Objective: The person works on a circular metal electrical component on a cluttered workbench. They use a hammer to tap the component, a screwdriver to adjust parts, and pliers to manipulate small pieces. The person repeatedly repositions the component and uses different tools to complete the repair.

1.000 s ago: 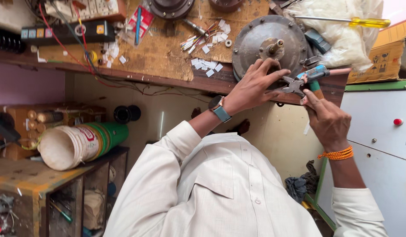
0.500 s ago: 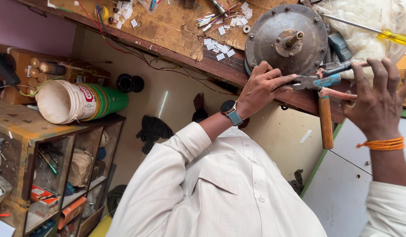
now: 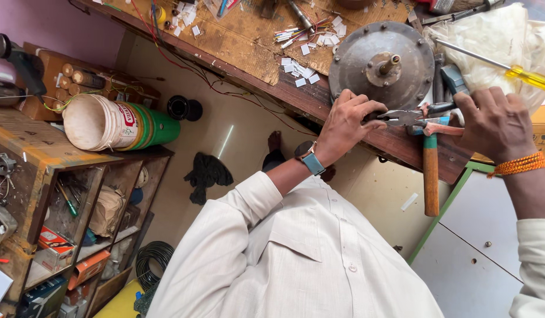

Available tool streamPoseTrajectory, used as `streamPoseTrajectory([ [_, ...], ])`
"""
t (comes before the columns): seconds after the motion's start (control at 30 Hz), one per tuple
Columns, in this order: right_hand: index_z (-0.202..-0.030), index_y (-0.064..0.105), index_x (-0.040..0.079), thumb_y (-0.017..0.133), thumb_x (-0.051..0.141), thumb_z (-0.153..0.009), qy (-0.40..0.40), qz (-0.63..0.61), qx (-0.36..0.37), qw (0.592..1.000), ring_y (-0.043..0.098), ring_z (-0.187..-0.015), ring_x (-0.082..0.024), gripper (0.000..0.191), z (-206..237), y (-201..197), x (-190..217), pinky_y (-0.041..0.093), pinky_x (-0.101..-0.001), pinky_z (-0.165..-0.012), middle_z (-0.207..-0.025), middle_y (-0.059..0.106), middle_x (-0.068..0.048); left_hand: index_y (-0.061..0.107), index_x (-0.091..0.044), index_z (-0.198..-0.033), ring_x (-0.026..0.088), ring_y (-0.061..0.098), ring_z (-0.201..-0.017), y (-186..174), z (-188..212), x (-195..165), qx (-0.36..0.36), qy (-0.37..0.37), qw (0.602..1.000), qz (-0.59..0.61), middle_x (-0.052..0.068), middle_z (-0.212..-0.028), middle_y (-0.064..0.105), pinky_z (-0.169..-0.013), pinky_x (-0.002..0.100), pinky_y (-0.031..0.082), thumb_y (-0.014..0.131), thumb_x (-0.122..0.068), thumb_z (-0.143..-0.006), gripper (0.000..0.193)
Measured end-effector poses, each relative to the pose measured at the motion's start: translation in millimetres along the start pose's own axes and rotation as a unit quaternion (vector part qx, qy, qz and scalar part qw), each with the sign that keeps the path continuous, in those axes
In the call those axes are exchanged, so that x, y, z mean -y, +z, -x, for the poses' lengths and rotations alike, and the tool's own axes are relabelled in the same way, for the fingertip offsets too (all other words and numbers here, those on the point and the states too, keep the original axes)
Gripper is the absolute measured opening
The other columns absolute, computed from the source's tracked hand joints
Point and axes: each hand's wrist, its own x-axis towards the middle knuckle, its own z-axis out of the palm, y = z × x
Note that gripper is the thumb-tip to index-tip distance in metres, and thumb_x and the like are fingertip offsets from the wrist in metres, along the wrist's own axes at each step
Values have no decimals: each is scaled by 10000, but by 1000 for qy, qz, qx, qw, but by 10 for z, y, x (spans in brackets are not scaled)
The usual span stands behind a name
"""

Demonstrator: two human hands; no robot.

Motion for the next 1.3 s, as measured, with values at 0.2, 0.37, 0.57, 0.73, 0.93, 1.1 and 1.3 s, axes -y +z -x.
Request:
streamPoseTrajectory([
  [0.2, -979, 706, 137, 724, 764, -804, 2, -23, 8, 1000, 613, -740, -209, 651, -40, 28, -98, 470, -345, -560, -827, 546, -48, 496, -229, -1478, 274, 459, -1426, -498, -456, 312, -50, 104, 992, 57, 73, -1531, 494, -1235, 451, 396, 892, -400, -816, 790],
  [0.37, -969, 697, 126, 712, 796, -808, 6, -9, 77, 997, 597, -709, -185, 690, -41, -66, -136, 473, -322, -535, -778, 523, -38, 378, -389, -1538, 510, 324, -1420, -101, -1573, 600, 202, 267, 911, -242, 205, -1595, 336, -1052, 719, 258, 749, -710, -857, 838],
  [0.57, -1036, 719, 99, 717, 778, -821, 68, -4, 53, 996, 609, -769, -214, 712, 194, -26, 70, 485, -321, -577, -799, 538, -54, 434, -212, -1513, 402, 547, -1213, 225, -1619, 815, 157, 278, 942, -105, 184, -1340, 537, -978, 559, 442, 723, -614, -960, 742],
  [0.73, -957, 634, 87, 699, 768, -899, 176, 10, 49, 983, 606, -798, -236, 687, 503, -63, 629, 491, -338, -595, -832, 544, -68, 493, -180, -1347, 321, 581, -1132, -7, -1381, 762, 93, 253, 954, -134, 98, -1212, 601, -904, 546, 402, 700, -633, -921, 656],
  [0.93, -964, 543, 75, 599, 748, -966, 418, 19, 74, 905, 615, -809, -257, 675, 627, -79, 1695, 491, -382, -579, -860, 550, -79, 496, -131, -1338, 335, 570, -1084, -98, -1323, 560, 68, 195, 965, -164, 127, -1231, 595, -833, 546, 395, 665, -613, -860, 700],
  [1.1, -1048, 557, 44, 601, 658, -1088, 583, 34, 34, 811, 665, -886, -353, 617, 262, 46, 2620, 540, -486, -680, -937, 604, -138, 491, -155, -1326, 396, 561, -1123, -71, -1273, 567, 93, 173, 963, -182, 209, -1309, 559, -836, 594, 414, 645, -615, -886, 655],
  [1.3, -1119, 520, 48, 639, 574, -1101, 738, 25, 70, 670, 663, -828, -438, 540, -388, -109, 3087, 518, -560, -650, -942, 643, -193, 394, -164, -1397, 455, 542, -1120, 3, -1169, 618, 73, 156, 974, -148, 326, -1335, 498, -825, 657, 407, 639, -615, -910, 708],
])
